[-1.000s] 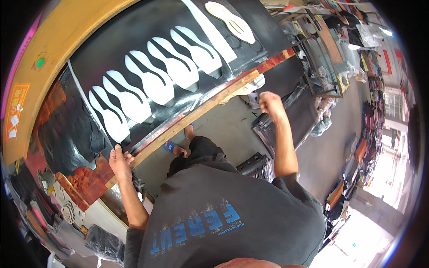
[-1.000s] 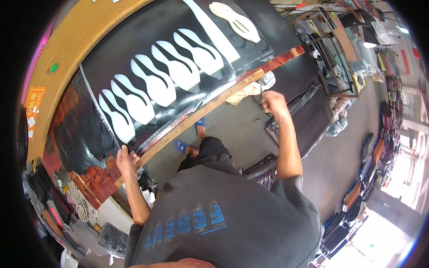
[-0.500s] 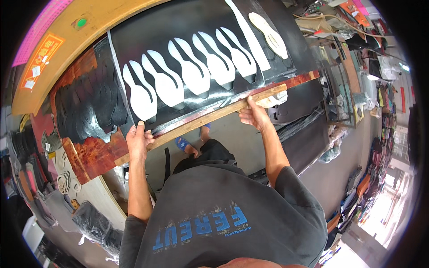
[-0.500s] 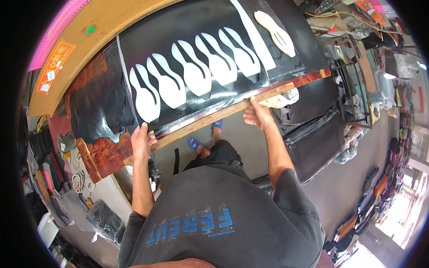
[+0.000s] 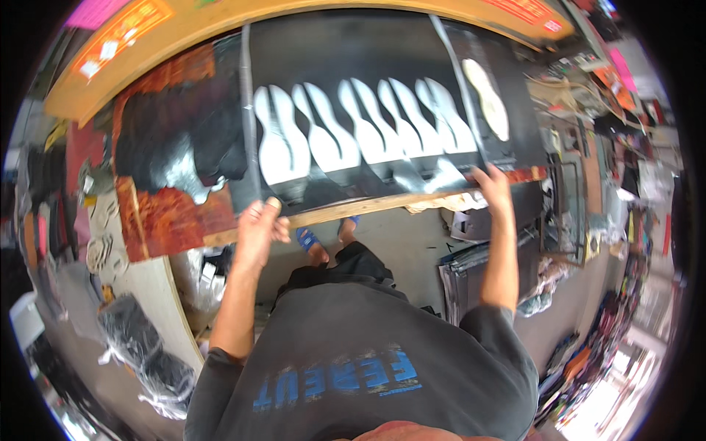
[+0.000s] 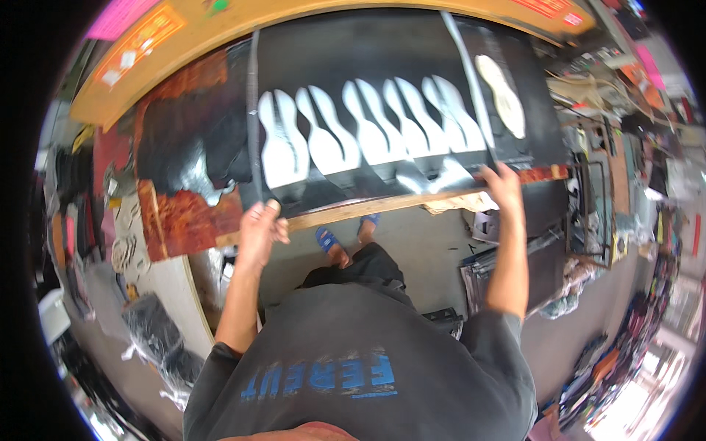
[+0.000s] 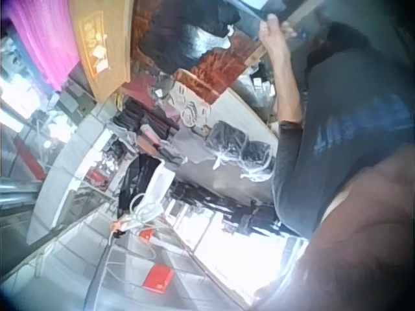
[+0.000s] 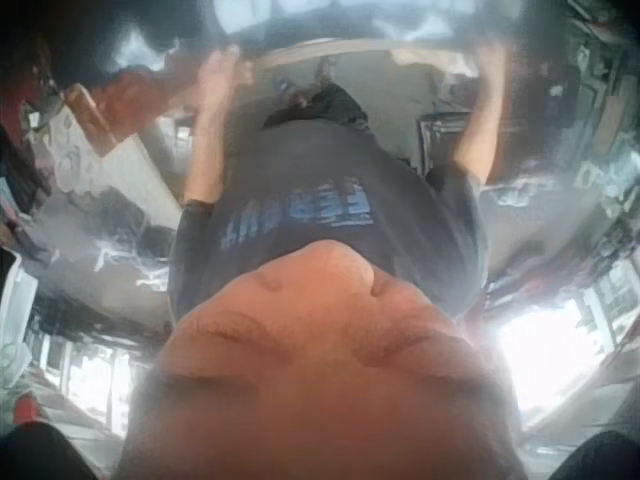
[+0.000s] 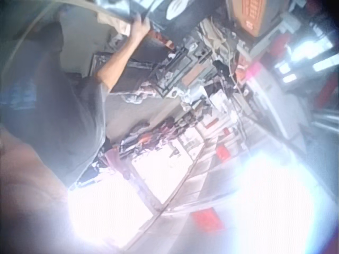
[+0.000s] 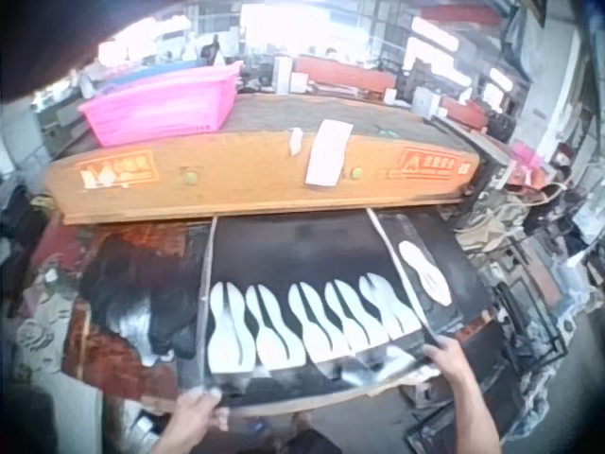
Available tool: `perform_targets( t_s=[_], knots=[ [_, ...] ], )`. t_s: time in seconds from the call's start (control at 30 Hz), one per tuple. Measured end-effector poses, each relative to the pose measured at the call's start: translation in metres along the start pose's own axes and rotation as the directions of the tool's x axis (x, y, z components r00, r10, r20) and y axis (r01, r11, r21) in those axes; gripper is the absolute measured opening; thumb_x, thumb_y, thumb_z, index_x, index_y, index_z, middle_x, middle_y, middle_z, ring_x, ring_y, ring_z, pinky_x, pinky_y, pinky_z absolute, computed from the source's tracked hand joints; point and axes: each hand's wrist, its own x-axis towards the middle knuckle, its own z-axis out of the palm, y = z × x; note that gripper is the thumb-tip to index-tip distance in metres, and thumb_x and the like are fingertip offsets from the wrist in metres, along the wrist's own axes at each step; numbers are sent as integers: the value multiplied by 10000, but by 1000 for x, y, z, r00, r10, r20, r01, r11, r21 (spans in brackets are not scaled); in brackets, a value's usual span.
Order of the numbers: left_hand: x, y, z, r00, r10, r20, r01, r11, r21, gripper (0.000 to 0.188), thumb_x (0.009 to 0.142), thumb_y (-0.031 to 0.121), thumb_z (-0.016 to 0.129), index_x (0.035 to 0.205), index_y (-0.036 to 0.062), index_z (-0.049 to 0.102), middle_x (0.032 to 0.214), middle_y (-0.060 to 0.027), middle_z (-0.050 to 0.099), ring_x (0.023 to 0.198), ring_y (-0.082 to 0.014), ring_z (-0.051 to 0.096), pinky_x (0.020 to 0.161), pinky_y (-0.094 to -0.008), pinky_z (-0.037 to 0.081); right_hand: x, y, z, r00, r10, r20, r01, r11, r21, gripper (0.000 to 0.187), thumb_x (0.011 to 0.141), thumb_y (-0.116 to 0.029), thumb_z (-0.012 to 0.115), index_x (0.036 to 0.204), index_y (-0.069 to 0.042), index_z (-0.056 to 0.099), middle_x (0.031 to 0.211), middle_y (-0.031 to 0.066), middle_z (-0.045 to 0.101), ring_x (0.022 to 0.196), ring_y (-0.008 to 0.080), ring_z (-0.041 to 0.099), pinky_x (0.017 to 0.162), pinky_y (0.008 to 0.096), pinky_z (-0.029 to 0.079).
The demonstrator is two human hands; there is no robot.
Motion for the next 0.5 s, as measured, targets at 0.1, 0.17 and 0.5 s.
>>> perform_targets(
  t_s=[0.1,0.17,0.5],
  knots=[
    [-41,-39,-23,976,-214,42,200,956,214,267,1105,309,678,1126,43,682,893,-124,762,705,-174,734,613,-329,630,-59,20,-47,966,250,63,-237,958,-164,178,1002,-270,729,1053,-101,757,829,-66,670,771,62,621,679,309,504],
    [-56,-57,-30,994,-100,-34,102,820,564,331,1084,307,688,1185,-7,720,988,-156,781,849,-252,771,757,-405,638,-79,45,-56,925,375,67,-362,919,-155,237,991,-315,764,1119,-115,766,897,-94,669,817,70,625,719,314,505],
    [56,-34,21,933,316,-172,15,444,896,426,1022,392,716,1115,-23,709,987,-238,774,976,-440,751,893,-530,573,65,106,-8,998,-33,-56,10,927,-375,539,1053,-375,714,1319,93,688,1128,136,789,1036,199,708,957,322,529]
  ],
)
